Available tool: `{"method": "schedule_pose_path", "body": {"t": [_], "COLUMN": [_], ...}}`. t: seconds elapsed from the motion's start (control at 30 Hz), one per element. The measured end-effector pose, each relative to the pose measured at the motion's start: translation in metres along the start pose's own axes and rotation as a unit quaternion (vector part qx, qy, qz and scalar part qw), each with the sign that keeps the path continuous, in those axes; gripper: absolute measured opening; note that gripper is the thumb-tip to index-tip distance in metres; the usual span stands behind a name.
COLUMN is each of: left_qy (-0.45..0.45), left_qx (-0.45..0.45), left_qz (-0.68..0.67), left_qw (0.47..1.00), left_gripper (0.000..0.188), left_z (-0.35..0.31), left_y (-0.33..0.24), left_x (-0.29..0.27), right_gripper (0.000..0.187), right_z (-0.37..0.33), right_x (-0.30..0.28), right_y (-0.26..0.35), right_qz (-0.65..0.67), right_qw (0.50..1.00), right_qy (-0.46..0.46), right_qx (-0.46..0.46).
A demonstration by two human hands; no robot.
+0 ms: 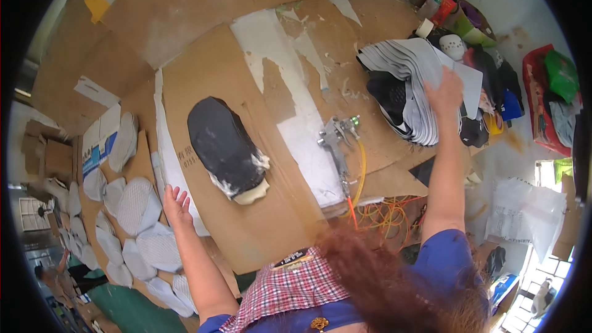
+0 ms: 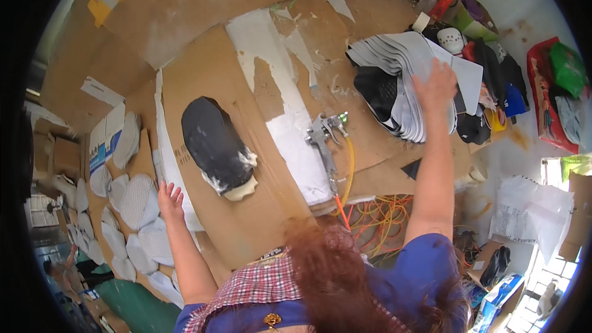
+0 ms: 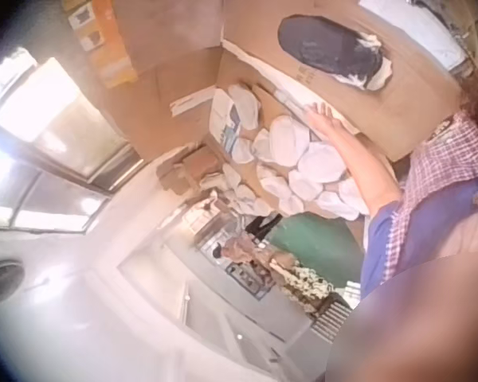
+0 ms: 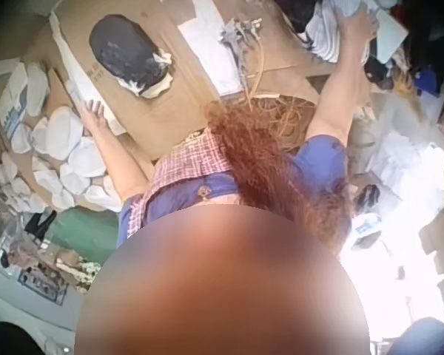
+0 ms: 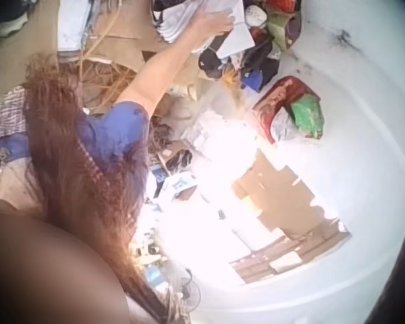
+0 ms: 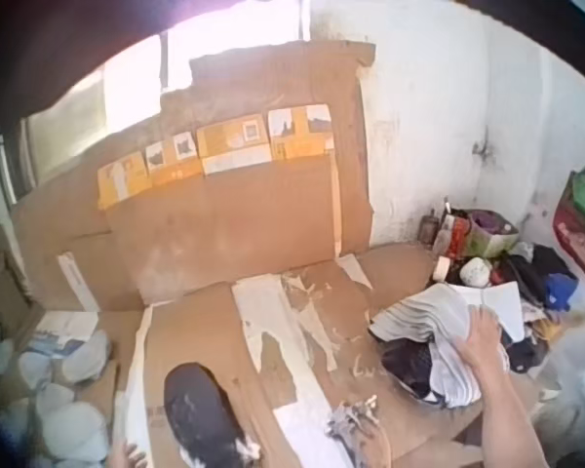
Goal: Applying spray glue to foam padding components and pressing them together to assemble padding units.
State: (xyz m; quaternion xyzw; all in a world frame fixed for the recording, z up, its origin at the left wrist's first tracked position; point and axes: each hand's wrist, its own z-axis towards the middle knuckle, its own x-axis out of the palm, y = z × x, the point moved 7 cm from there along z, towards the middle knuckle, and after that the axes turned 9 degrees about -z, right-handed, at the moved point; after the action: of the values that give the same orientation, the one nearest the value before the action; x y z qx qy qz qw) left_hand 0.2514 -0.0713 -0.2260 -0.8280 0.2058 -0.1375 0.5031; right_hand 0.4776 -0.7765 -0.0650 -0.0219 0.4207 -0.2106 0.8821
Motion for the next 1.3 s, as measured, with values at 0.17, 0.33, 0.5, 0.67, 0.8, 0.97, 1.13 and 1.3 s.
{"method": "schedule_pose_path", "body": {"t": [0.17, 0.33, 0.5, 0.67, 0.8, 0.97, 1.13, 1.3], "left_qy": [0.018, 0.161, 0.551, 0.555, 0.616, 0.678, 0.679, 0.733], "left_qx": [0.000, 0.027, 0.203, 0.255, 0.008, 0.131, -0.010, 0.056], "left_qz": [-0.066, 0.041, 0.081, 0.401, 0.529, 0.373, 0.125, 0.094], "left_qw": [0.998, 0.986, 0.805, 0.683, 0.584, 0.620, 0.724, 0.672], "left_gripper": [0.048, 0.037, 0.024, 0.056, 0.068, 0.046, 0.013, 0.014], "left_z": [-0.049, -0.123, -0.281, -0.355, -0.398, -0.424, -0.373, -0.352], "left_y": [0.008, 0.005, 0.040, 0.147, 0.182, 0.182, 0.132, 0.022], "left_x": [-0.002, 0.118, 0.356, 0.480, 0.489, 0.503, 0.481, 0.463], "right_gripper": [0.076, 0.067, 0.053, 0.057, 0.054, 0.051, 0.051, 0.051], "right_z": [-0.033, -0.052, -0.053, -0.081, -0.084, -0.088, -0.086, -0.093], "right_x": [0.062, 0.083, 0.064, 0.056, 0.060, 0.078, 0.079, 0.087], "right_y": [-0.071, -0.102, -0.091, -0.074, -0.090, -0.106, -0.100, -0.120], "right_qz": [0.080, 0.157, 0.141, 0.113, 0.091, 0.125, 0.147, 0.124], "right_qw": [0.944, 0.953, 0.958, 0.974, 0.982, 0.978, 0.974, 0.976], "right_qy": [0.314, 0.239, 0.235, 0.142, 0.087, 0.058, 0.071, 0.079], "right_qx": [0.067, 0.103, 0.088, 0.138, 0.138, 0.156, 0.156, 0.162]}}
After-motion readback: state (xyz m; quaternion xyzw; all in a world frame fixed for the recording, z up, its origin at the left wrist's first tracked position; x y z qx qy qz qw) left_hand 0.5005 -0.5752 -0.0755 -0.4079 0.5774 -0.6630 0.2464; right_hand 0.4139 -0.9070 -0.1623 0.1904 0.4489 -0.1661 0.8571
